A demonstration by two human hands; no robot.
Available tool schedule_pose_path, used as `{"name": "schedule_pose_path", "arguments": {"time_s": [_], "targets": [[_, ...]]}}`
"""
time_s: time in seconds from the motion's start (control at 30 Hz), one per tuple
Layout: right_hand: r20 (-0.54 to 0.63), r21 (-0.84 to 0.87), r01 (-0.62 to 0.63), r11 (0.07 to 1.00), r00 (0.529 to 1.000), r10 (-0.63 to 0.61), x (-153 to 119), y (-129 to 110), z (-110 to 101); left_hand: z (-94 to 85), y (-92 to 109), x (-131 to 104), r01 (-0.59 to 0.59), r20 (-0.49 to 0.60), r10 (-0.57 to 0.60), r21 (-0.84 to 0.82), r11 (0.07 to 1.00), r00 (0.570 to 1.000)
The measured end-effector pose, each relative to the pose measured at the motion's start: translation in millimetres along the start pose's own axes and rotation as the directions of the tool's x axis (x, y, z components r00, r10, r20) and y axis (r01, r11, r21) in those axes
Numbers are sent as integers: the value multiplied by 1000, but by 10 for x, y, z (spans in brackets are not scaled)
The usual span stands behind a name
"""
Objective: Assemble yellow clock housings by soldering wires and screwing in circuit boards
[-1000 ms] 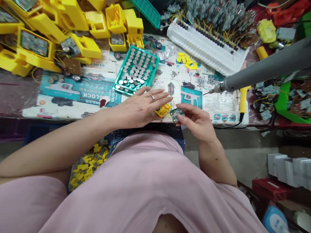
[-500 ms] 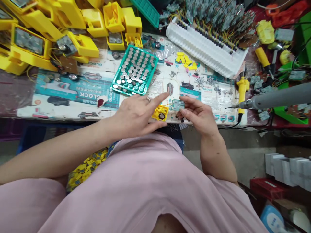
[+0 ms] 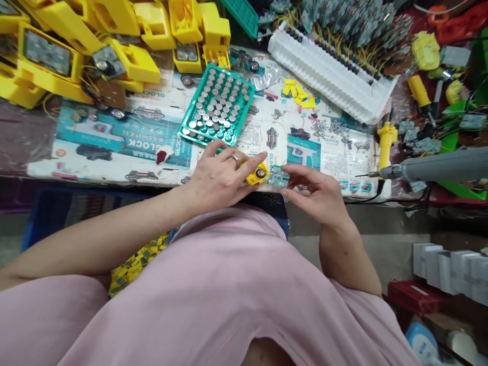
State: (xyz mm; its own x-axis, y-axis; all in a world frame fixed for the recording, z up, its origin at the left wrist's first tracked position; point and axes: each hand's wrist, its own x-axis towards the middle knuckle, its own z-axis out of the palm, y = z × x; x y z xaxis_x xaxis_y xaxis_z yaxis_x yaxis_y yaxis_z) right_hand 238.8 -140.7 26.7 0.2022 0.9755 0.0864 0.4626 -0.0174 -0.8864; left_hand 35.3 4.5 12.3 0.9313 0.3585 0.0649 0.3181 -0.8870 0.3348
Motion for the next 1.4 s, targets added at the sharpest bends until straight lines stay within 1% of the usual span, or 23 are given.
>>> {"name": "schedule_pose_path", "arguments": {"time_s": [0.17,0.23,0.33,0.43,0.5,0.57,0.63,0.7,0.73,0.8,0.87,0.93,1.0,1.1,1.17,1.23,1.27,1.33,1.4], "targets": [[3,-37,51,998,999,-51,-10,-11,17,-3,62,-24,29,-43,-28,34,999,999],[-7,-32,58,998,998,-59,4,3,10,-24,47,-30,18,-32,-17,31,999,999],[4,-20,75,997,997,-74,20,27,-13,-111,-45,-14,-47,17,47,-6,999,999],[35,-33,77,996,997,-76,24,42,-38,-215,-164,49,-149,10,151,-87,985,989],[44,-35,73,997,996,-72,21,44,-46,-240,-207,93,-221,14,225,-138,965,974],[42,-26,71,997,997,-70,17,44,-45,-206,-199,108,-264,24,270,-144,954,963],[35,-17,73,997,997,-72,11,46,-41,-113,-153,84,-272,-22,271,-88,958,962],[26,-15,77,997,997,-77,7,53,-40,11,-98,30,-273,-123,267,-33,961,956],[24,-16,78,997,997,-78,6,58,-42,75,-76,1,-280,-182,273,-14,960,945],[27,-24,72,997,997,-72,4,70,-51,186,-49,-47,-305,-286,300,29,952,910],[40,-36,55,998,998,-53,2,78,-61,261,-41,-73,-320,-345,332,94,943,878],[44,-51,36,998,998,-34,2,78,-65,297,-41,-85,-320,-358,357,160,934,863],[30,-65,27,998,999,-25,3,68,-52,306,-42,-94,-324,-348,376,201,925,859],[-39,-99,19,995,999,-23,14,45,0,304,-52,-112,-354,-315,410,222,909,856],[-94,-151,20,988,995,-34,35,37,47,311,-70,-121,-381,-304,432,214,900,849],[-137,-242,55,969,986,-91,67,44,90,326,-96,-123,-402,-319,448,200,893,835],[-155,-303,89,949,978,-141,85,53,107,335,-107,-122,-409,-331,453,196,891,828],[-186,-420,159,893,949,-256,123,80,132,350,-122,-122,-423,-372,467,198,884,802],[-203,-485,201,851,921,-334,154,106,146,359,-114,-126,-411,-422,467,221,884,777]]}}
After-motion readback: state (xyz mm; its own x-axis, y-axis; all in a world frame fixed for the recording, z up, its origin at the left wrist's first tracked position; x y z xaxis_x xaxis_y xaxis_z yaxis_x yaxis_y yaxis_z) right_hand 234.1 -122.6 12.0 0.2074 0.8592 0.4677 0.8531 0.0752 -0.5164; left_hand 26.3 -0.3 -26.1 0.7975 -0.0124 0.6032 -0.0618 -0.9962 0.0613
